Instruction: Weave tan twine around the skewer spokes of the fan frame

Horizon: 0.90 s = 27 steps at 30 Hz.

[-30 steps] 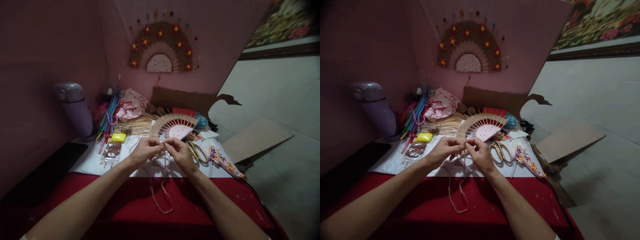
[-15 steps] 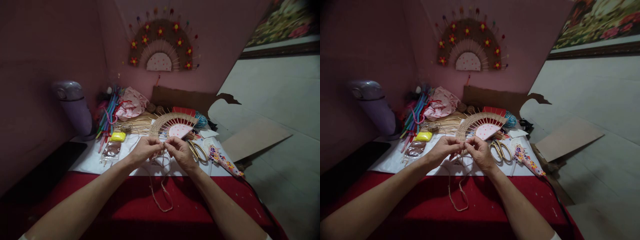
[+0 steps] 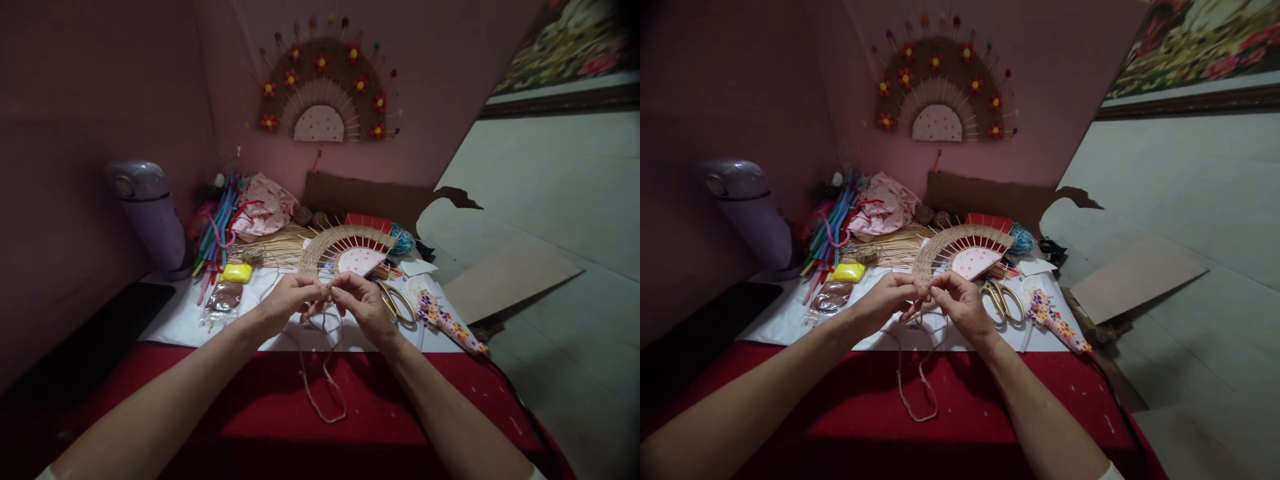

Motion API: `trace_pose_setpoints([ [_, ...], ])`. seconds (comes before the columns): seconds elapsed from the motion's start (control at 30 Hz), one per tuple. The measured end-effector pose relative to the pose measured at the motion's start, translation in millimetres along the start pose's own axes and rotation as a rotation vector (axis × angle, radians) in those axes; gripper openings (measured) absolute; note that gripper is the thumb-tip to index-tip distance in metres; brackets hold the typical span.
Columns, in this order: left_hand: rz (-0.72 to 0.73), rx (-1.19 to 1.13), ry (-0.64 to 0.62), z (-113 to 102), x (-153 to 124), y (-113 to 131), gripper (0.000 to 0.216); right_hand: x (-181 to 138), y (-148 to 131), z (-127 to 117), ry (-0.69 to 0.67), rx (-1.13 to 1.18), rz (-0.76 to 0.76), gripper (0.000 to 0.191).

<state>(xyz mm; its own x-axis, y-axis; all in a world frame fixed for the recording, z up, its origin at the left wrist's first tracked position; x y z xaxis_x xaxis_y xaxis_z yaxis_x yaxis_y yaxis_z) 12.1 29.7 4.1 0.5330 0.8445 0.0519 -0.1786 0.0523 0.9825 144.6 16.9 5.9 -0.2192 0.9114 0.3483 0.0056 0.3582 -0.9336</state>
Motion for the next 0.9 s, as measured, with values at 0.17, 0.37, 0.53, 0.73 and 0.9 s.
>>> trace_pose_setpoints([
  [0.17, -0.035, -0.05, -0.052, 1.4, -0.9, -2.8, 0.016, -0.2, 1.4, 0.0, -0.019, 0.026, 0.015, 0.015],
  [0.37, -0.019, -0.009, 0.023, 0.0, -1.1, -1.1, 0.018, 1.1, 7.0, -1.3, -0.005, 0.062, 0.068, 0.017],
  [0.53, 0.053, 0.13, 0.106, -1.3, 0.1, 2.8, 0.021, 2.1, 9.1, -2.7, 0.03, 0.078, 0.083, 0.018],
  [0.73, 0.109, 0.222, 0.148, 0.1, -0.3, 3.2, 0.019, 2.2, 8.3, -2.8, 0.035, 0.055, 0.096, 0.018],
  [0.9, 0.101, 0.18, 0.156, -1.3, -0.5, 4.1, 0.014, 1.1, 7.1, -3.1, 0.035, 0.029, 0.109, 0.017],
])
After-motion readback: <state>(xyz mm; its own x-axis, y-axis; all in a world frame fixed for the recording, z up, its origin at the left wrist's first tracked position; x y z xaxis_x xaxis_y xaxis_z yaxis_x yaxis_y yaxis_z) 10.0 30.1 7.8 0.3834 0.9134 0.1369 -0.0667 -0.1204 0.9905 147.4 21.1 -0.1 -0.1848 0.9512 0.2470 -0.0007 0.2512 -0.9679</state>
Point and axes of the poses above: each hand's wrist, its own x-axis towards the middle knuckle, its own z-axis out of the palm, y = z × x, the point moved 4 cm from there along x, towards the middle knuckle, and after that the axes turned 3 degrees about -x, right-handed, at the moved point
